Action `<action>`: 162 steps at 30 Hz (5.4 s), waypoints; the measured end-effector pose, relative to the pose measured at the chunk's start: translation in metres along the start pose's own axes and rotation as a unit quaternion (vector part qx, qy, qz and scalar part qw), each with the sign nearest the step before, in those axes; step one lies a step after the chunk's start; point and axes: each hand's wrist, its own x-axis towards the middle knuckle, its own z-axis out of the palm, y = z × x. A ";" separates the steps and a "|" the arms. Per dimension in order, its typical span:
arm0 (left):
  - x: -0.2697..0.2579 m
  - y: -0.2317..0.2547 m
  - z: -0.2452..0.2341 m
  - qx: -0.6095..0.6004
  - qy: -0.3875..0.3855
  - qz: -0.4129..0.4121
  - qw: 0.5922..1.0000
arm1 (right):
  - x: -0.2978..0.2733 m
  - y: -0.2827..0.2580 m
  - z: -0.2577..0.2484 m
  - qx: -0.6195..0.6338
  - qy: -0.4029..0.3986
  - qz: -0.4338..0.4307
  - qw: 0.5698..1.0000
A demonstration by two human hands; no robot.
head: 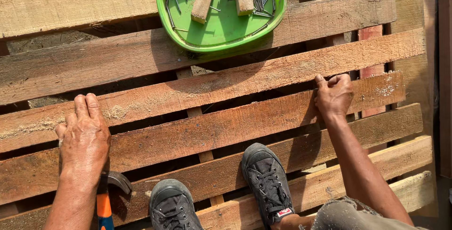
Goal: The person hammers nails into wooden planks using a hammer. They pick up nails from a green container and drive them into the wood, occasionally adjusting the planks and the container.
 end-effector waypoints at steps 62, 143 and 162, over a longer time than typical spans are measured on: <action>0.026 0.152 -0.099 -0.323 -0.106 0.040 0.940 | 0.063 -0.221 0.064 0.167 -0.318 -0.267 0.894; -0.049 0.089 -0.115 -0.532 0.023 0.034 0.846 | -0.143 -0.187 0.178 0.175 -0.314 -0.422 0.832; -0.067 0.069 -0.135 -0.605 0.039 -0.070 0.792 | -0.131 -0.176 0.147 0.093 -0.249 -0.400 0.877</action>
